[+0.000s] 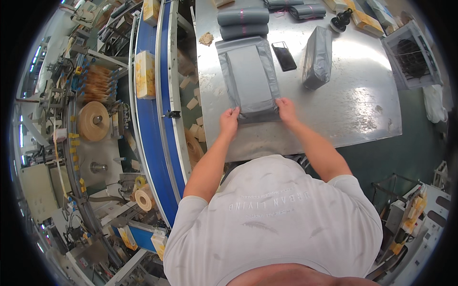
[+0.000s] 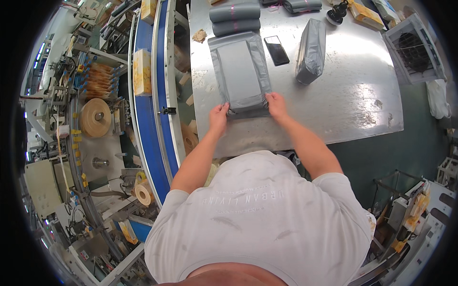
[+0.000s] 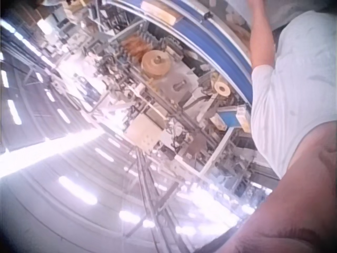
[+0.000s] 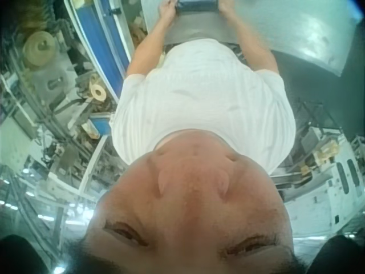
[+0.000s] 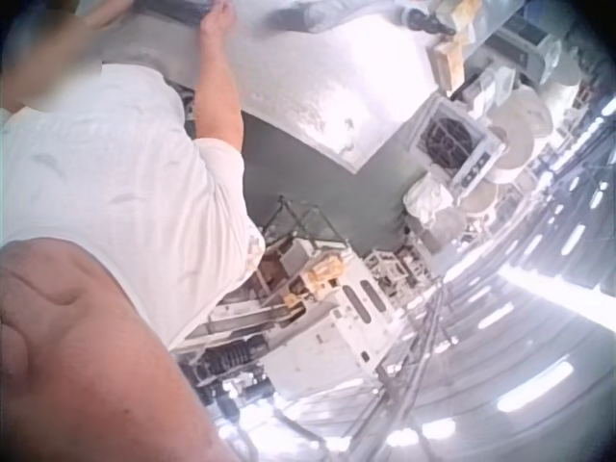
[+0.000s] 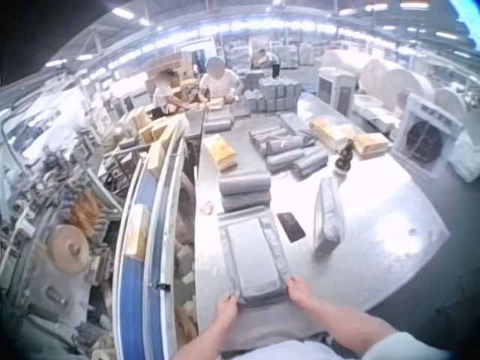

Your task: The person repeatedly picks up small yellow boxes from a conveyor belt, places them into gray plastic shipping bags on a metal table, seals the bags, and stacks them.

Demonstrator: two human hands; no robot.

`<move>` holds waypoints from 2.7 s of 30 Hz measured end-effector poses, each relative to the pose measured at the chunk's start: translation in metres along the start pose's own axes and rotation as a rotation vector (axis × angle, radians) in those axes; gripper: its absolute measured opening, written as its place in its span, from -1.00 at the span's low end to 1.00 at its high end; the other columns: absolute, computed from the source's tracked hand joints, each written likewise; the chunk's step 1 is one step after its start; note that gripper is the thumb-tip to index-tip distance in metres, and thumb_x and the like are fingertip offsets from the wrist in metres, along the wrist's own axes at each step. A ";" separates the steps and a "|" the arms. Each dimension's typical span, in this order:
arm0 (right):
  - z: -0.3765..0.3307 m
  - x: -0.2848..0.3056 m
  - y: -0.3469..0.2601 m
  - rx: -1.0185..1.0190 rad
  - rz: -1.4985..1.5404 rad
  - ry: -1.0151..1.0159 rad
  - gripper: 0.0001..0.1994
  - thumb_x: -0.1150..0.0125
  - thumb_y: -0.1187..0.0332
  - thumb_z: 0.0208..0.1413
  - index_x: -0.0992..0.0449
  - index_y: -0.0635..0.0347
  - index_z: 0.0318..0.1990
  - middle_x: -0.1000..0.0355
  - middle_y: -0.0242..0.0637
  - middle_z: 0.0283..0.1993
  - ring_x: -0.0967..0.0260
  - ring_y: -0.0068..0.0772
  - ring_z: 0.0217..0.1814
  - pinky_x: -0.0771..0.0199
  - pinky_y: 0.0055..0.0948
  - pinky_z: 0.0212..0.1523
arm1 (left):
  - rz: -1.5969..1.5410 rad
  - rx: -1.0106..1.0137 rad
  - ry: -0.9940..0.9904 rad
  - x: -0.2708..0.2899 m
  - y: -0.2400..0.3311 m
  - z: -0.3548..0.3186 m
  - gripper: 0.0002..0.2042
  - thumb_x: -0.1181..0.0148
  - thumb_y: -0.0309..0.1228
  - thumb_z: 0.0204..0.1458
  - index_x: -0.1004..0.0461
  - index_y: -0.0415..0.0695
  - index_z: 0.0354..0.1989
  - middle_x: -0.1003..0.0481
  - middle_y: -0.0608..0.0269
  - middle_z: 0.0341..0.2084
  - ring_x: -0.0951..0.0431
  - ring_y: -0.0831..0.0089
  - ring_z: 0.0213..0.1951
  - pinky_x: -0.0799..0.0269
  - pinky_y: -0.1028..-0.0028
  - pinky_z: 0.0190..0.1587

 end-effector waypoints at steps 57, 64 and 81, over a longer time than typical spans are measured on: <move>0.121 0.234 -0.097 0.420 -0.927 0.298 0.10 -0.56 -0.14 -0.07 -0.11 0.05 0.58 -0.27 0.12 0.47 -0.21 0.20 0.51 -0.21 -0.01 0.50 | 0.560 -0.348 0.118 0.154 -0.038 -0.173 -0.90 -0.24 -0.56 0.23 -0.63 -0.26 -0.15 -0.62 0.12 -0.28 -0.64 0.32 -0.25 -0.55 0.43 -0.12; -0.026 0.458 0.062 -0.305 -1.235 0.361 0.22 -0.51 0.32 -0.23 0.12 -0.19 0.65 -0.42 0.19 0.36 -0.41 0.20 0.39 -0.38 0.09 0.42 | 0.538 -0.355 0.431 0.225 -0.071 -0.185 -0.93 -0.27 -0.53 0.16 -0.61 -0.21 -0.22 -0.62 0.02 -0.27 -0.64 0.00 -0.18 -0.55 0.22 -0.09; -0.161 0.105 0.017 0.396 -1.009 -0.019 -0.43 -0.32 0.52 0.08 -0.44 0.18 0.32 -0.43 0.00 0.31 -0.33 0.12 0.40 -0.28 -0.07 0.47 | 1.170 0.708 0.783 0.565 -0.240 -0.326 -0.13 -0.46 -0.22 -0.06 -0.21 -0.20 0.45 -0.29 -0.09 0.39 -0.30 -0.06 0.41 -0.21 0.07 0.48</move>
Point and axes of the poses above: each hand's wrist, its own z-axis towards the middle knuckle, its own x-axis out of the back of the hand, y = z × x, the point moved 8 cm from there along z, towards the middle knuckle
